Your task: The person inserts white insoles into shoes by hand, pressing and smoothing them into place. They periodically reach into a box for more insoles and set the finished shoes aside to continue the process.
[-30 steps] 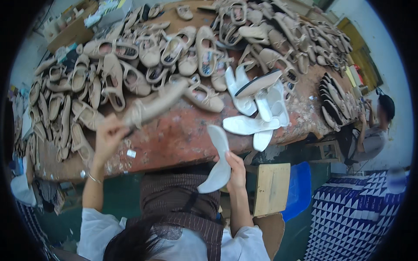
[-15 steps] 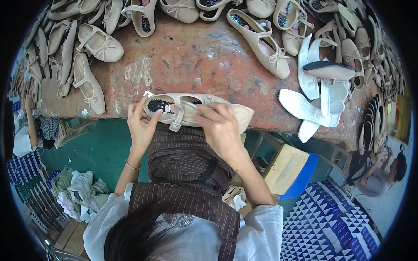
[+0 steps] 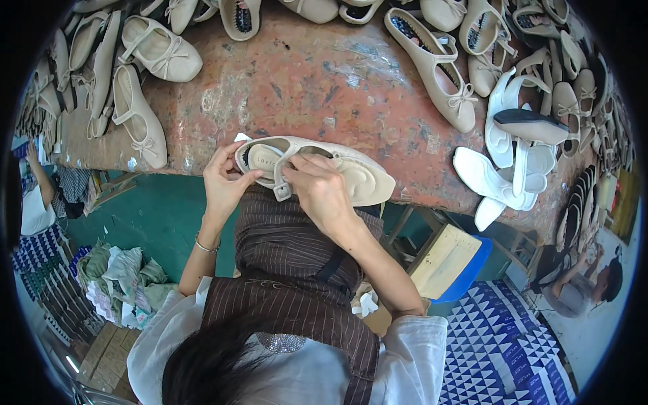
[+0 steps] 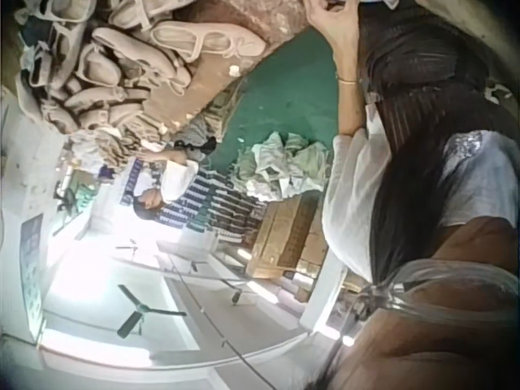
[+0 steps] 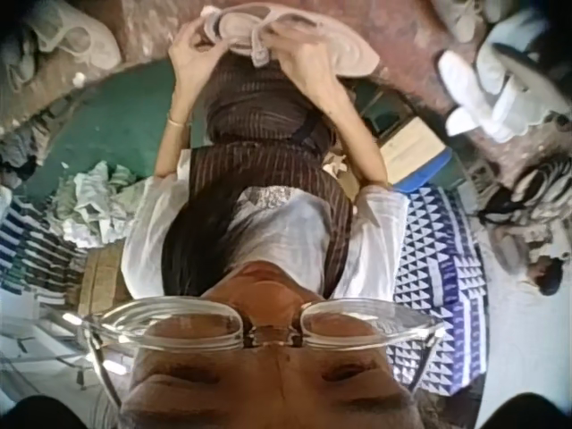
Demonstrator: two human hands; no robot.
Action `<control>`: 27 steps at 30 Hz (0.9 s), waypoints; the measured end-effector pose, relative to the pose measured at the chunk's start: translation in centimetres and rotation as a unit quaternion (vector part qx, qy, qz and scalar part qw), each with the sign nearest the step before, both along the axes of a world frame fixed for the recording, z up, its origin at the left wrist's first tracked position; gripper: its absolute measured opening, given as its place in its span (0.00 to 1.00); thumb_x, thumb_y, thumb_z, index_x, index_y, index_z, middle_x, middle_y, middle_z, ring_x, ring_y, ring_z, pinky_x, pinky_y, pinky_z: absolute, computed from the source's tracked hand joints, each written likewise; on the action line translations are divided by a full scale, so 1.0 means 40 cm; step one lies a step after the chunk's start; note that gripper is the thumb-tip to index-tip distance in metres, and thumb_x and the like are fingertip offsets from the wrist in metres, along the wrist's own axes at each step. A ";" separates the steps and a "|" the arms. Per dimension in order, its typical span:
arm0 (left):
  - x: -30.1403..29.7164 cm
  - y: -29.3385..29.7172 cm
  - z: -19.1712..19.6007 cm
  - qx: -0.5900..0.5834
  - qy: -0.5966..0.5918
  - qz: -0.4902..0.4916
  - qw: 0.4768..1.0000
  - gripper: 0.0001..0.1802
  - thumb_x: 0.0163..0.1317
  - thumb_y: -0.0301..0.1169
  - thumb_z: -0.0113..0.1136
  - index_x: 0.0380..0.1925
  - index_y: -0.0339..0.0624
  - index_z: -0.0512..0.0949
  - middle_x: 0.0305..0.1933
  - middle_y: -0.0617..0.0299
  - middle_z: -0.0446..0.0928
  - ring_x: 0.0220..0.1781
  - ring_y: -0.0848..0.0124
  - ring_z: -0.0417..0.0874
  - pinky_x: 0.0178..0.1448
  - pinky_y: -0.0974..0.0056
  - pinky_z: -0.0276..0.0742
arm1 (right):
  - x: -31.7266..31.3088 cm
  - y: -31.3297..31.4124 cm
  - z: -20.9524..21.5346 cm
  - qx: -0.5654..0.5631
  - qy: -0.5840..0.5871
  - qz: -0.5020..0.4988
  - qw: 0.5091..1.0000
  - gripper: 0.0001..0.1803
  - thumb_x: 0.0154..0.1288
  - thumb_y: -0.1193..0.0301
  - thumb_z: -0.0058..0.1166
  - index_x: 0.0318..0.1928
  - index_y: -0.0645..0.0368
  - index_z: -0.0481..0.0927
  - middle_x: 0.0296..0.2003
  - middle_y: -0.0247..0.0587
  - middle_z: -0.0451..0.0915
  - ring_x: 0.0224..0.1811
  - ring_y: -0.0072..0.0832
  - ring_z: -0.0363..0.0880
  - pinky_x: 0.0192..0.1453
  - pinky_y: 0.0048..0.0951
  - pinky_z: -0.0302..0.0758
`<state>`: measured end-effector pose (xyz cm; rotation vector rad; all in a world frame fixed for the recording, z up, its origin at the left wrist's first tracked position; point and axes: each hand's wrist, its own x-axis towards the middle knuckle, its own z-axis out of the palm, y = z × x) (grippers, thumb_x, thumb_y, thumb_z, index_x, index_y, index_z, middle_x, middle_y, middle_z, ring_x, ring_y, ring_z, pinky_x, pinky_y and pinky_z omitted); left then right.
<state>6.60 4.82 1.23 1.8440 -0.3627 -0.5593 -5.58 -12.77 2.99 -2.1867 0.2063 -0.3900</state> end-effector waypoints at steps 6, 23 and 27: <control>0.011 0.007 -0.012 -0.023 0.059 0.001 0.998 0.29 0.49 0.24 0.78 0.51 0.29 0.76 0.44 0.57 0.80 0.39 0.76 0.84 0.35 0.73 0.85 | 0.038 0.021 0.002 0.029 0.032 0.002 0.999 0.08 0.52 0.84 0.62 0.35 0.64 0.85 0.43 0.44 0.86 0.41 0.39 0.83 0.45 0.34 0.79; 0.032 -0.033 0.000 0.049 0.040 0.039 0.997 0.09 0.56 0.24 0.71 0.34 0.33 0.80 0.20 0.64 0.78 0.19 0.83 0.74 0.21 0.72 0.69 | 0.033 0.048 -0.029 -0.128 0.025 0.052 0.990 0.16 0.49 0.81 0.58 0.42 0.66 0.85 0.57 0.49 0.79 0.55 0.43 0.78 0.60 0.37 0.76; 0.035 -0.035 -0.021 0.066 0.011 0.047 0.997 0.04 0.60 0.23 0.66 0.30 0.33 0.80 0.16 0.63 0.72 0.16 0.81 0.68 0.21 0.69 0.63 | 0.032 0.028 -0.025 -0.176 0.024 0.124 0.976 0.19 0.53 0.79 0.56 0.48 0.67 0.83 0.62 0.48 0.75 0.64 0.41 0.73 0.65 0.37 0.73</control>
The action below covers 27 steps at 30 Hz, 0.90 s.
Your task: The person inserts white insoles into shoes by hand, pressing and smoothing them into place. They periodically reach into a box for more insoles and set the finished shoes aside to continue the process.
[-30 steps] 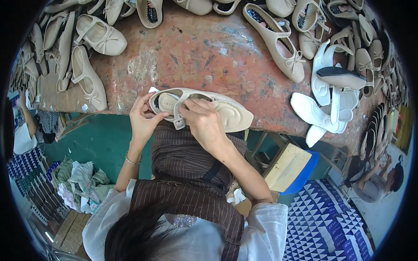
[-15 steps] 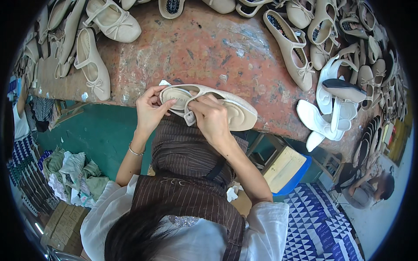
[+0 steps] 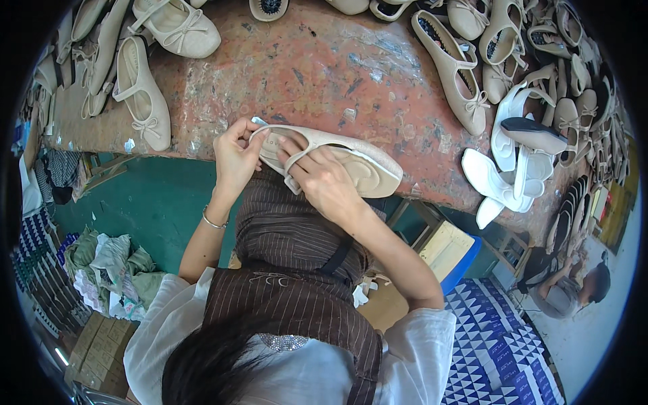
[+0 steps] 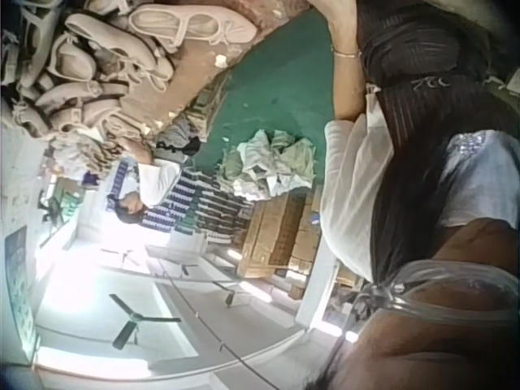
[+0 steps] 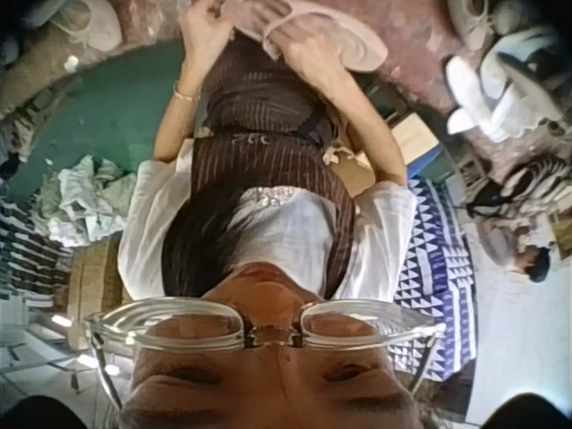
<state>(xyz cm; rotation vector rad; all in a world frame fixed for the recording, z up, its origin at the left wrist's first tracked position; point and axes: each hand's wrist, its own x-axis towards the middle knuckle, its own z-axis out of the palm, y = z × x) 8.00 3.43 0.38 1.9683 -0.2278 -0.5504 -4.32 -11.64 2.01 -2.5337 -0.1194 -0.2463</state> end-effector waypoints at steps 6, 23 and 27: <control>0.007 -0.003 0.006 0.038 -0.072 -0.022 0.996 0.03 0.60 0.24 0.63 0.30 0.35 0.80 0.15 0.60 0.70 0.17 0.77 0.67 0.23 0.65 0.63 | 0.011 0.012 0.025 -0.053 0.047 0.023 0.997 0.21 0.56 0.75 0.53 0.52 0.63 0.82 0.58 0.47 0.79 0.65 0.34 0.75 0.67 0.34 0.71; -0.219 -0.089 0.096 0.141 -0.322 -0.165 0.922 0.12 0.53 0.30 0.68 0.31 0.40 0.74 0.41 0.51 0.79 0.47 0.51 0.79 0.46 0.53 0.75 | 0.151 -0.217 0.117 0.247 0.013 -0.322 0.914 0.41 0.56 0.58 0.66 0.67 0.64 0.67 0.48 0.58 0.82 0.57 0.50 0.78 0.60 0.38 0.75; -0.232 -0.146 0.064 0.086 -0.356 -0.267 0.891 0.34 0.52 0.33 0.69 0.58 0.26 0.71 0.61 0.39 0.70 0.66 0.46 0.69 0.73 0.49 0.62 | 0.106 -0.125 0.150 0.170 -0.040 -0.274 0.946 0.26 0.54 0.74 0.67 0.55 0.55 0.77 0.46 0.46 0.78 0.45 0.34 0.80 0.47 0.33 0.78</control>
